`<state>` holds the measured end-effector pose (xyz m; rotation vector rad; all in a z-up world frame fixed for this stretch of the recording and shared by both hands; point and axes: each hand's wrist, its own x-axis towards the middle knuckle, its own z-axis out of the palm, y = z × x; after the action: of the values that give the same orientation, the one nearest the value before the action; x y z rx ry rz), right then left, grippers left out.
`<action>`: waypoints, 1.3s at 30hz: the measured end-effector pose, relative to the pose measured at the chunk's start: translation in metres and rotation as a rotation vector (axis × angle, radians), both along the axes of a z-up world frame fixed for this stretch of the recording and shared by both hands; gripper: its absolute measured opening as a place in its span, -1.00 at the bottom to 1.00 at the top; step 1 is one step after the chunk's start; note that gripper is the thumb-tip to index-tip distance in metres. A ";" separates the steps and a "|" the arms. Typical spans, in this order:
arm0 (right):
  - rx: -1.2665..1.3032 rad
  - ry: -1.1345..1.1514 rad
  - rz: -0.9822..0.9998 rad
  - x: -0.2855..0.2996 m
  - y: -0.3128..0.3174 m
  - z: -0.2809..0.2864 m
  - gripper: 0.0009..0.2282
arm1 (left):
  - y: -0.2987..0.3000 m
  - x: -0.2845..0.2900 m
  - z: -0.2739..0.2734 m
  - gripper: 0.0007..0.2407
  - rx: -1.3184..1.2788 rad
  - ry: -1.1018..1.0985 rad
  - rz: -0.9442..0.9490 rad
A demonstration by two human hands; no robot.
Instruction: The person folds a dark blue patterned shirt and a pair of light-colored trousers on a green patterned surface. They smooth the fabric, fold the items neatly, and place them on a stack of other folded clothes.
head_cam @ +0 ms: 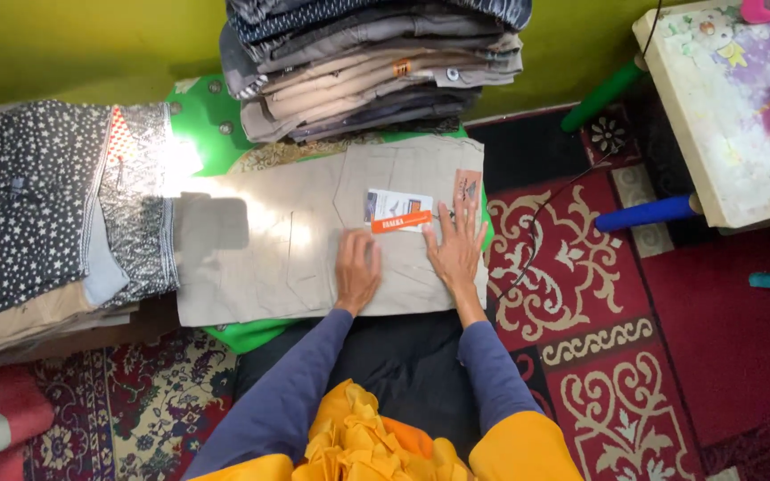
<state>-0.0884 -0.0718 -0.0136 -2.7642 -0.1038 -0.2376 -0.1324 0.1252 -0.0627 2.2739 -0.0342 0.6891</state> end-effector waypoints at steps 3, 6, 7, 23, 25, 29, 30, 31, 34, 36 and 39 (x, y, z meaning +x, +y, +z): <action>0.009 0.015 -0.005 0.002 0.000 -0.001 -0.50 | -0.018 0.017 0.034 -0.85 0.094 -0.093 -0.038; -0.052 -0.041 0.001 0.006 -0.001 -0.010 -0.50 | -0.045 0.066 0.085 -0.66 0.266 0.132 -0.271; -0.051 -0.055 0.027 0.001 0.001 -0.008 -0.50 | -0.048 0.083 0.061 -0.66 0.265 0.123 -0.243; -0.051 -0.025 -0.026 0.008 0.003 -0.013 -0.49 | 0.089 0.064 -0.002 -0.34 0.411 0.133 0.037; -0.054 -0.015 -0.017 -0.002 0.001 -0.011 -0.50 | 0.114 0.047 -0.002 -0.31 0.429 0.222 0.088; -0.074 -0.027 -0.001 0.000 0.004 -0.003 -0.49 | 0.172 0.055 0.010 -0.47 0.539 0.090 0.275; -0.075 -0.045 0.006 0.003 0.007 0.000 -0.50 | 0.188 0.058 0.011 -0.48 0.538 0.021 0.347; -0.068 -0.048 0.020 0.001 0.006 -0.003 -0.50 | 0.188 0.055 0.011 -0.48 0.544 0.022 0.362; -0.068 -0.054 0.016 0.001 0.004 -0.006 -0.49 | 0.182 0.051 0.008 -0.52 0.522 -0.001 0.393; -0.086 -0.047 -0.009 0.002 0.004 -0.007 -0.50 | 0.171 0.042 -0.001 -0.66 0.518 0.047 0.229; -0.093 -0.022 -0.002 0.004 -0.001 -0.017 -0.47 | 0.191 0.017 0.012 -0.50 0.548 0.127 0.100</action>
<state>-0.0841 -0.0732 -0.0311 -2.8550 -0.1211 -0.2708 -0.1150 0.3162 -0.0505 2.8580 -0.0534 0.6397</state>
